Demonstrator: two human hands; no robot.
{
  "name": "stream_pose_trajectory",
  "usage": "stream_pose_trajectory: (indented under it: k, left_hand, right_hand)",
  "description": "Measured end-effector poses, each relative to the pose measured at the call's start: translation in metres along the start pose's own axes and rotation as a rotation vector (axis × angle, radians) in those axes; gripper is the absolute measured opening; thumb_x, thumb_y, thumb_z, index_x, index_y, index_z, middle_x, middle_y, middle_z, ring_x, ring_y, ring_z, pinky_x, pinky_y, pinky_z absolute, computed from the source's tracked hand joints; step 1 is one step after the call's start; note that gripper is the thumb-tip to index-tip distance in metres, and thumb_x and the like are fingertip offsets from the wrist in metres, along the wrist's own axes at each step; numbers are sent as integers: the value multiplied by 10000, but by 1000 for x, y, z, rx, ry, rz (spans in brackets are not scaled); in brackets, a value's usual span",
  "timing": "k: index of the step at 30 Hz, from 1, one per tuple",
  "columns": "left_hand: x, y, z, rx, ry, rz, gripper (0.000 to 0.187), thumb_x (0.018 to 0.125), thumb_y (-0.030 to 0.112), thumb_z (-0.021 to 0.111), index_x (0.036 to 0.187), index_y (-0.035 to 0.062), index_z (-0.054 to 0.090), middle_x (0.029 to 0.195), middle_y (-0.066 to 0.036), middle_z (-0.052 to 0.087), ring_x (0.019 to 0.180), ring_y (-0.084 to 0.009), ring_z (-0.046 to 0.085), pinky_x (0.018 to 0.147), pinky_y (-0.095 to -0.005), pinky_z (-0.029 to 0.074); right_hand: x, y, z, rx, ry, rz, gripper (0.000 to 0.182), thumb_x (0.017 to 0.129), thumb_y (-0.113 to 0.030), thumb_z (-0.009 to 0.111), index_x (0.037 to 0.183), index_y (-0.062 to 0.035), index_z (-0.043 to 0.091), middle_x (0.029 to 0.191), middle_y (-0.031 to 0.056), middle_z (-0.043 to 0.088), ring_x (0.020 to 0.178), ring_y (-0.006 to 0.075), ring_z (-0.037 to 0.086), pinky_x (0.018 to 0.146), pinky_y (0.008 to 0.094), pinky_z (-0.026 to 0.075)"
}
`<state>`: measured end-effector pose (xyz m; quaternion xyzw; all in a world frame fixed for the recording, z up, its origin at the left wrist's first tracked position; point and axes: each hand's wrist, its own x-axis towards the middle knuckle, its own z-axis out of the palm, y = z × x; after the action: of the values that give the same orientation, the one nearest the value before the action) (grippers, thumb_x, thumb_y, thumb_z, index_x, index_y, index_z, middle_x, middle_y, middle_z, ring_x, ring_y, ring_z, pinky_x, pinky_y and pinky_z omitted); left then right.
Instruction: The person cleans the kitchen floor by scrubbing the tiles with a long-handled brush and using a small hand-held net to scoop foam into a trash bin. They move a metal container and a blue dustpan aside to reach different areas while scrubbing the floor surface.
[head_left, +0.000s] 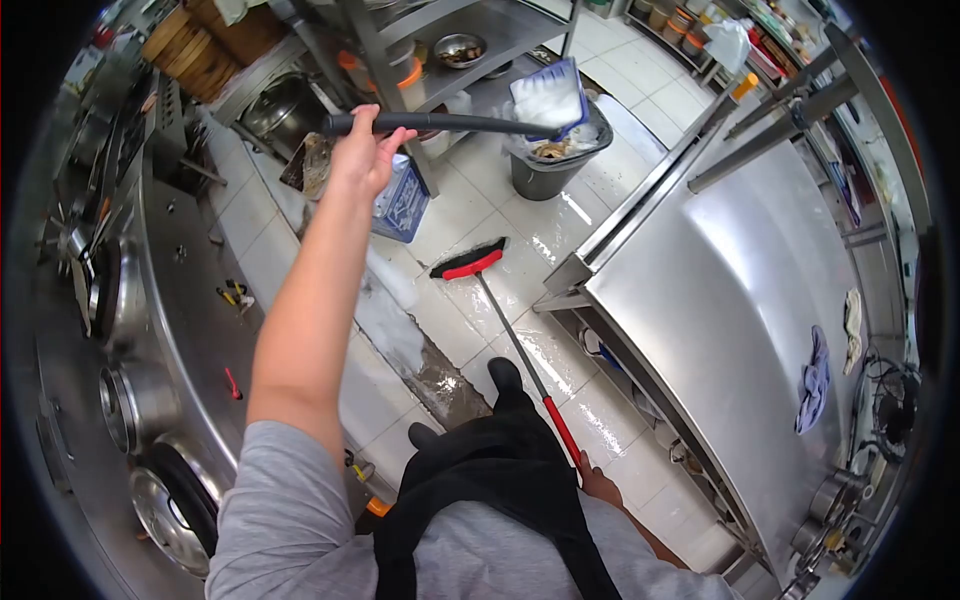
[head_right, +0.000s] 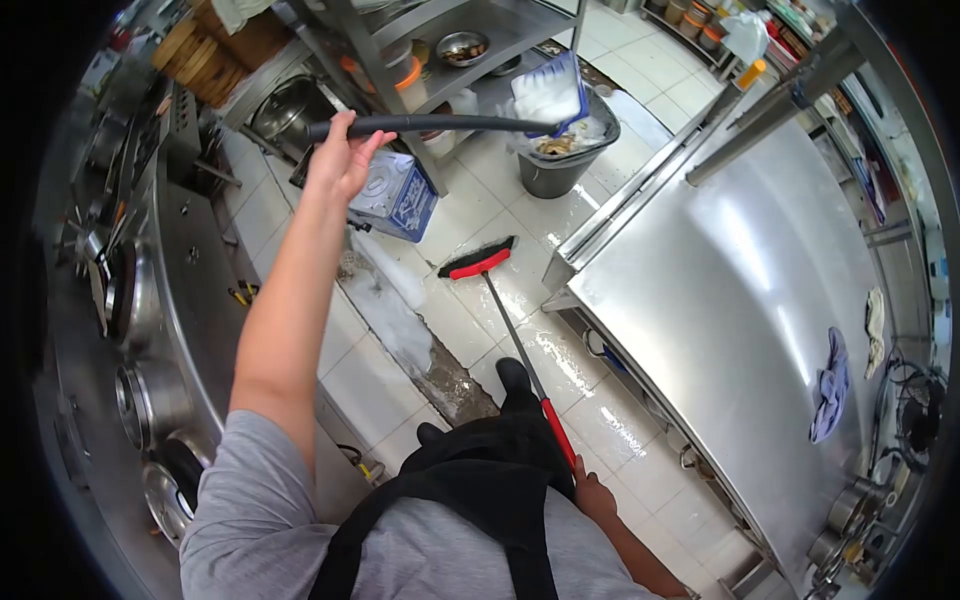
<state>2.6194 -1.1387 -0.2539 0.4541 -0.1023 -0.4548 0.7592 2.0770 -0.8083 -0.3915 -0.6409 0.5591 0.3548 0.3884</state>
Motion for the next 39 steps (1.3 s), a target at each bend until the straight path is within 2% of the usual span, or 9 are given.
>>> stream_pose_trajectory:
  k: [1,4,11,13,16,23,32,37,39]
  left_hand:
    - [25,-26,-9,-97,13,-54,294,937,188,588,1080,-35,460,1081,-249,566,991,-520,606,769,-356,626]
    - [25,-77,2,-335,99,-183,286,958,268,546,1063,20,448,1158,-286,516,1038,-576,564,848,-361,607]
    - [-2,-151,1,-639,207,-207,310,970,345,519,1013,46,450,1084,-271,564,1024,-494,602,900,-425,580]
    - [-16,-152,1,-686,235,-204,319,977,348,505,1000,35,445,1182,-313,530,1135,-535,534,928,-471,559]
    - [-34,-149,-6,-746,271,-191,366,982,396,496,989,33,452,1172,-291,532,1139,-444,564,958,-606,500]
    - [-56,-131,-50,-744,190,-190,306,963,342,540,1000,42,495,1123,-255,569,1124,-405,576,986,-504,519]
    - [-161,-55,-190,-301,-342,14,94,936,21,515,1013,74,529,1379,-235,457,1269,-357,483,1113,-441,395]
    - [-274,35,-305,322,-214,13,125,881,4,594,861,109,529,1390,-225,493,1232,-217,525,981,-300,461]
    - [-313,41,-343,461,-159,15,131,870,0,603,835,108,539,1366,-220,523,1207,-186,537,936,-278,470]
  right_hand:
    - [0,1,-2,2,-3,-5,680,933,-183,445,1530,-160,120,1133,269,575,904,432,662,774,515,542]
    - [1,5,-10,28,-14,-36,679,940,-196,451,1533,-174,121,1125,258,587,915,419,662,780,507,543]
    - [-4,1,-30,37,-29,-3,692,932,-206,477,1533,-201,135,1100,245,610,929,404,662,798,502,538]
    - [-6,-1,-32,22,-12,-12,716,913,-201,498,1533,-200,138,1111,246,609,927,402,662,803,495,539]
    - [-4,-5,-32,51,-7,43,807,837,-126,577,1528,-234,175,1103,246,631,995,390,645,850,484,511]
    - [-14,-21,-42,-96,10,-10,793,852,-143,563,1531,-161,155,1105,253,613,965,394,646,839,480,519]
    - [-19,-11,-45,-213,164,-130,816,779,-90,585,1511,-125,225,809,279,642,771,441,648,707,514,505]
    - [-41,2,-52,-231,153,-118,832,791,-128,598,1523,-201,207,817,282,644,802,445,656,693,508,494]
    - [4,85,-33,-109,110,-197,834,809,-166,616,1527,-222,195,876,279,651,836,444,657,705,490,498]
